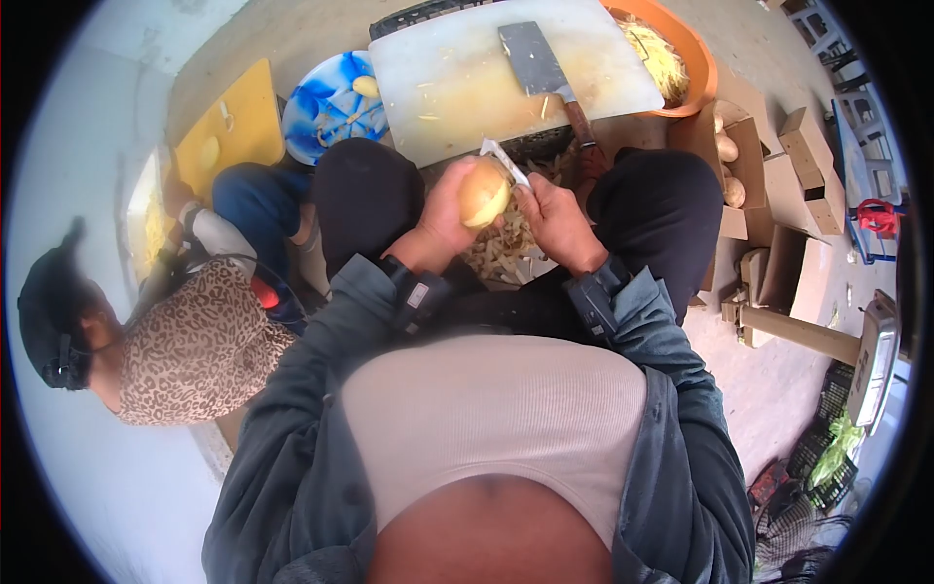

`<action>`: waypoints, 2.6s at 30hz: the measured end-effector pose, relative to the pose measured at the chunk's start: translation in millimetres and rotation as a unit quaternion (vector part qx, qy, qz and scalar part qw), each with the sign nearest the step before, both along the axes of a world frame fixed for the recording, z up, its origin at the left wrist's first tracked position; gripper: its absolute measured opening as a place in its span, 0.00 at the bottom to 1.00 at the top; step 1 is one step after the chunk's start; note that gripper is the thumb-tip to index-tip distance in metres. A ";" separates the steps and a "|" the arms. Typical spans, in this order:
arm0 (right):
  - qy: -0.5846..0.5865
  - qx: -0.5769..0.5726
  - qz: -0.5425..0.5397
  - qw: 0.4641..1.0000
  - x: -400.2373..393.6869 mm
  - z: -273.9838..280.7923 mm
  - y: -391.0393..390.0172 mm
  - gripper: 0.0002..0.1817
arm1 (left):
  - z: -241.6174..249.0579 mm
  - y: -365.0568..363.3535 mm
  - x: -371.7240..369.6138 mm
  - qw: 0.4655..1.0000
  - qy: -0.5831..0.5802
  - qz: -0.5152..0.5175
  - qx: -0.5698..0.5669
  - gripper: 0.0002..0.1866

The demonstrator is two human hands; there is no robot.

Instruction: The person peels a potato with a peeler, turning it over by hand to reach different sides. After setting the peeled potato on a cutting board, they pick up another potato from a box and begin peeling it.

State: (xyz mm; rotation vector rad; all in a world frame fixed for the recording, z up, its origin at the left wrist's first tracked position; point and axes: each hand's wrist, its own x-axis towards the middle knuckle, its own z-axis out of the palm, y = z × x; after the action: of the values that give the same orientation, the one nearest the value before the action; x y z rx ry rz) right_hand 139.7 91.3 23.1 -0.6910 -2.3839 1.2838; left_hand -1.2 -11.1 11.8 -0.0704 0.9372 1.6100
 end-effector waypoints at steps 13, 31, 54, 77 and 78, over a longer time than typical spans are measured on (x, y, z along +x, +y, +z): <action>0.018 0.010 0.022 1.000 -0.9 4.3 -2.8 0.11 | -0.4 2.6 3.5 1.000 0.000 -0.016 -0.027 0.21; -0.065 0.029 0.145 0.987 3.0 -5.8 -21.7 0.15 | -21.0 -0.2 -16.5 0.963 -0.218 0.089 0.130 0.24; -0.015 -0.067 -0.076 0.995 -4.3 2.6 9.0 0.20 | 0.2 2.4 -3.5 0.994 -0.041 -0.006 0.101 0.20; 0.011 -0.026 0.013 1.000 2.1 12.8 12.4 0.14 | -0.8 5.3 0.1 1.000 0.020 -0.012 0.010 0.20; -0.004 -0.012 0.014 1.000 2.1 11.7 9.9 0.14 | -3.6 5.2 -0.2 1.000 0.020 -0.012 0.009 0.20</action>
State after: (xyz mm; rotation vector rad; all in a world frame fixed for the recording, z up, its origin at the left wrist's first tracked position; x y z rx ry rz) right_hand 141.8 101.2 34.9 -0.6743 -2.3965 1.3249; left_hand -1.4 -5.9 8.2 -0.0147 0.9502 1.6035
